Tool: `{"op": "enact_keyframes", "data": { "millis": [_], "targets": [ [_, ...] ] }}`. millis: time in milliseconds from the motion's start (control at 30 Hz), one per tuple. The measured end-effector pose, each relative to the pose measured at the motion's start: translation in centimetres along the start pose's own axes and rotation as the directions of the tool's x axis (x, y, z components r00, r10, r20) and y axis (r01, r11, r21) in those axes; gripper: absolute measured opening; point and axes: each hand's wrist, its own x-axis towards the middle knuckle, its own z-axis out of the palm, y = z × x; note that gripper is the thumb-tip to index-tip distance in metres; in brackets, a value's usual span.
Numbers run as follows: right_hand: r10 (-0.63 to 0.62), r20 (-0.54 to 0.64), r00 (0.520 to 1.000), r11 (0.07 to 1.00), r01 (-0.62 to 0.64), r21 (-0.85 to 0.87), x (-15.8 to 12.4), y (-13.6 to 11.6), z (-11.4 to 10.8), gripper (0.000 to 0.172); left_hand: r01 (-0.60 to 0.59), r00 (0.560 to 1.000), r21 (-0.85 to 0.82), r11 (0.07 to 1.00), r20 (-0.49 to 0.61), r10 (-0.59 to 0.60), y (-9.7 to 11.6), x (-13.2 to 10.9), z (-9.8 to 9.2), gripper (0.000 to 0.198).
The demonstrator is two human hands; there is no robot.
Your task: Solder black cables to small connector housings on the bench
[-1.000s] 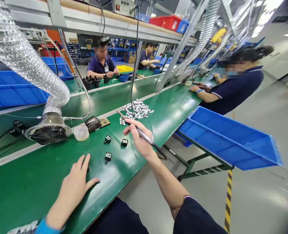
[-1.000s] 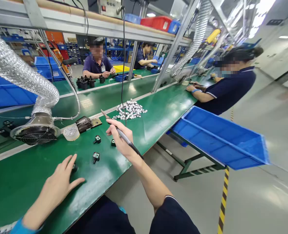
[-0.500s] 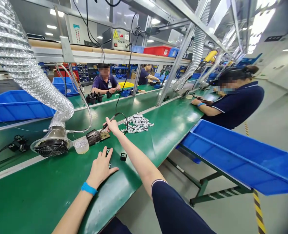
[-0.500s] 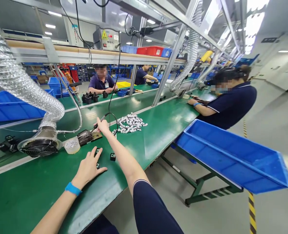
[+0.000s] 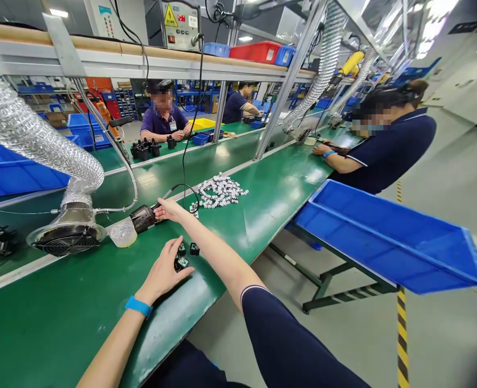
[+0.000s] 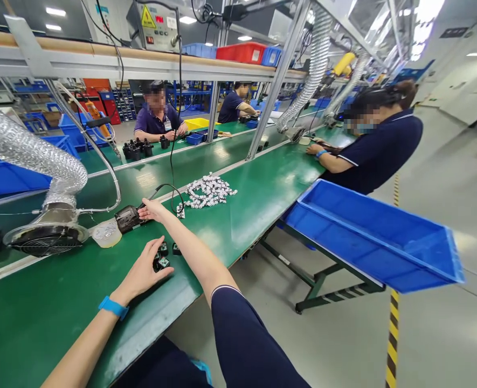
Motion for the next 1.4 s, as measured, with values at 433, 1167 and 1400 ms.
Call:
{"op": "enact_keyframes", "data": {
  "millis": [433,1167,1400],
  "targets": [
    [-0.497,0.046,0.867,0.276,0.208,-0.938,-18.3,10.3,-1.0,0.102,0.329,0.841,-0.005,0.944,-0.454,-0.295,-0.3,-19.6,-5.3,0.027],
    [-0.655,0.185,0.733,0.356,0.515,-0.780,-16.6,14.3,3.9,0.039,0.530,0.780,0.371,0.762,-0.565,-0.267,-2.4,-32.8,-14.8,0.015],
    [0.012,0.195,0.981,0.811,-0.124,0.572,-19.4,11.2,12.2,0.048,0.547,0.779,0.415,0.727,-0.571,-0.261,-4.8,-34.8,-13.7,0.037]
  ]
}}
